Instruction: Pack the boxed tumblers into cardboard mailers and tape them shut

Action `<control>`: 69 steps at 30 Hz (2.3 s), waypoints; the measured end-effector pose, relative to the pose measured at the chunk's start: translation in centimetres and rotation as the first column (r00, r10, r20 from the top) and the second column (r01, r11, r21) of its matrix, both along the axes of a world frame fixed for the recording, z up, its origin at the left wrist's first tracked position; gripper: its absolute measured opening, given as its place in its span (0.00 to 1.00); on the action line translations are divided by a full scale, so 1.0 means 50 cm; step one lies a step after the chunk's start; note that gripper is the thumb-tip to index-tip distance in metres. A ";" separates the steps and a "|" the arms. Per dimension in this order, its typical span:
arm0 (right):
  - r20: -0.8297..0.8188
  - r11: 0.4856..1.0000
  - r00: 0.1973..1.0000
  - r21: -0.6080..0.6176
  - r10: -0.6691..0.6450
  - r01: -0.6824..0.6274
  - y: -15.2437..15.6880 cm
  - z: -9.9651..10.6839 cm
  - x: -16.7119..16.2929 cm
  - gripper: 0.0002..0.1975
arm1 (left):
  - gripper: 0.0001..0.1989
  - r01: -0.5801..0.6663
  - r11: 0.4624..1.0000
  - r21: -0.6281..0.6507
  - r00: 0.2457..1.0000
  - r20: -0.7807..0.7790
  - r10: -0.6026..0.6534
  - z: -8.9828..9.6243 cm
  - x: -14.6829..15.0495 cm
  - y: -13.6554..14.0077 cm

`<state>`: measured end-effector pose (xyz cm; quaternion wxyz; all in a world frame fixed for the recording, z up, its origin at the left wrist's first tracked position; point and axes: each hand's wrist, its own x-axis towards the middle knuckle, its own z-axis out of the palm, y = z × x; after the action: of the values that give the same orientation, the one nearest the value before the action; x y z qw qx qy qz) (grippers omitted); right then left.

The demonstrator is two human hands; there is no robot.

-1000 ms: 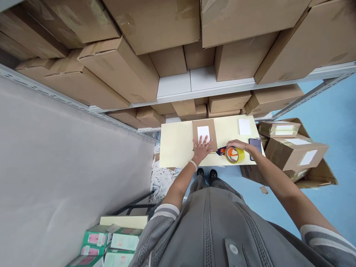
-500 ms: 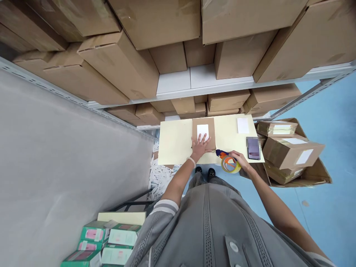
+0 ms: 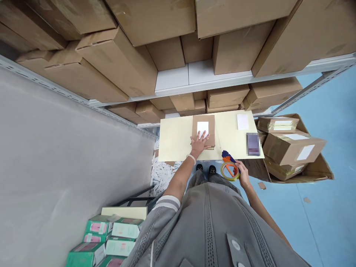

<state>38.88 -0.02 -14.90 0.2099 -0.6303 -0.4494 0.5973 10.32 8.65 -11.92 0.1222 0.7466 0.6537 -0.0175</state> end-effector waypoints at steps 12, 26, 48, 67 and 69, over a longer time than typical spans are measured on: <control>-0.048 0.999 0.999 0.049 0.024 -0.021 0.116 0.036 -0.048 0.20 | 0.35 -0.329 0.939 -0.105 0.942 -0.104 0.318 -0.001 0.100 -0.036; -0.078 0.987 0.984 -0.018 0.157 -0.159 0.266 0.045 -0.015 0.18 | 0.57 0.319 0.926 -0.204 0.927 -0.137 -0.349 0.017 -0.025 -0.028; -0.028 0.750 0.758 -0.123 0.652 -0.650 0.477 0.071 -0.061 0.17 | 0.55 0.405 0.901 -0.155 0.909 -0.032 -0.415 -0.026 -0.067 -0.016; -0.027 0.755 0.812 -0.352 0.583 -0.554 0.344 0.083 -0.156 0.12 | 0.53 0.338 0.934 -0.114 0.934 -0.078 -0.347 -0.020 -0.030 -0.007; -0.059 0.816 0.871 -0.323 0.488 -0.479 0.307 0.075 -0.154 0.14 | 0.52 0.334 0.939 -0.077 0.937 -0.079 -0.340 -0.024 -0.028 0.002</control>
<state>31.18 15.32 -11.14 -0.0619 -0.5292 -0.4918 0.6886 8.94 8.74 -13.12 0.1106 0.8418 0.5201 -0.0925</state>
